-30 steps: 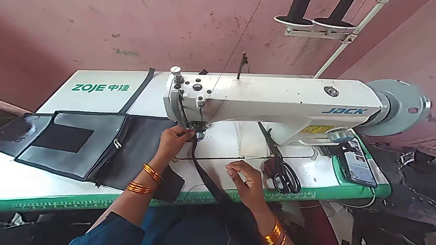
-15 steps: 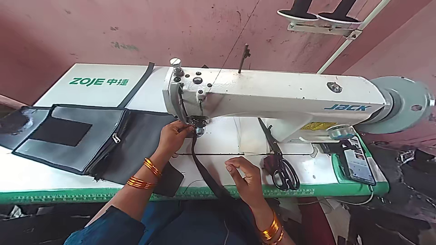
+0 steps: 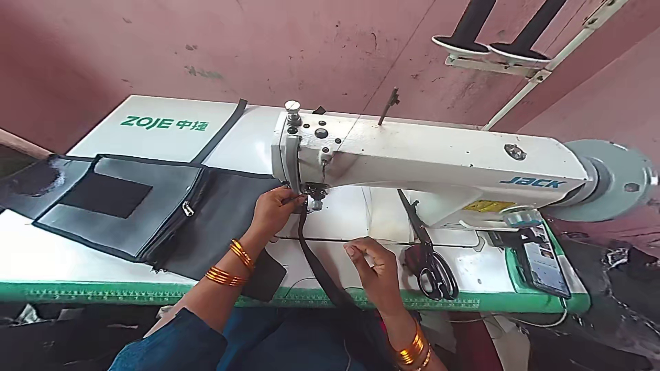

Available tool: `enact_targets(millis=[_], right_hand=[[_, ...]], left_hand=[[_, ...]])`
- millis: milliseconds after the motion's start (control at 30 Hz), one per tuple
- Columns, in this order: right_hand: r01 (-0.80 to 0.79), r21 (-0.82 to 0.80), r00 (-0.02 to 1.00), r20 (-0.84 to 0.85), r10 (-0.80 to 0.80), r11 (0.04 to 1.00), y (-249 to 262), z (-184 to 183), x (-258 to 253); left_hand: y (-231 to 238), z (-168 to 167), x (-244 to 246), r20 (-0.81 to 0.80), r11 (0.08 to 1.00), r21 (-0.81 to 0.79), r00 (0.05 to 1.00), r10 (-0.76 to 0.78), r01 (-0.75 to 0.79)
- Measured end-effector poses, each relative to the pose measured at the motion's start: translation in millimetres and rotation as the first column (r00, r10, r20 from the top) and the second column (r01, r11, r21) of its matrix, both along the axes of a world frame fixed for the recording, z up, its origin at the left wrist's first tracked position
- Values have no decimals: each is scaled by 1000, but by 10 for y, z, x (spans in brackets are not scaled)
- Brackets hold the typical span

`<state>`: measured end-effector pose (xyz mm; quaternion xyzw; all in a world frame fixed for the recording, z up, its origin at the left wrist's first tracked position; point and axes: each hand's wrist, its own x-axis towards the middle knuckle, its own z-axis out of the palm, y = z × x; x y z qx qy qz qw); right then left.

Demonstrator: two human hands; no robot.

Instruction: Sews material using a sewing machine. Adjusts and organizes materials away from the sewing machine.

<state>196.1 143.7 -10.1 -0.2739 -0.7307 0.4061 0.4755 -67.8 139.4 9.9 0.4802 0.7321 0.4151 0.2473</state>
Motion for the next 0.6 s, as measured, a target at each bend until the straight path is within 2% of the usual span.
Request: enact_targets(millis=[100, 167, 267, 333, 400, 467, 600], right_hand=[[-42, -41, 999, 32, 43, 998, 97, 159, -235], [-77, -218, 989, 106, 102, 973, 166, 327, -435], [-118, -578, 938, 202, 281, 808, 386, 533, -752], [-103, -650, 896, 269, 355, 753, 499, 558, -921], [-64, -614, 845, 386, 370, 787, 556, 567, -1040], [-56, -510, 808, 482, 339, 858, 581, 546, -1105], [-90, -303, 787, 563, 254, 949, 580, 464, -1124]], left_hand=[[-26, -32, -25, 9, 999, 43, 1000, -17, 16], [-79, -95, -55, 43, 993, 114, 999, -25, 20], [-129, -177, -136, 91, 970, 226, 989, -117, 94], [-141, -187, -135, 114, 953, 265, 977, -180, 145], [-137, -187, -116, 106, 940, 295, 972, -212, 172], [-134, -183, -120, 85, 935, 301, 971, -222, 188], [-135, -189, -116, 48, 931, 300, 971, -234, 209]])
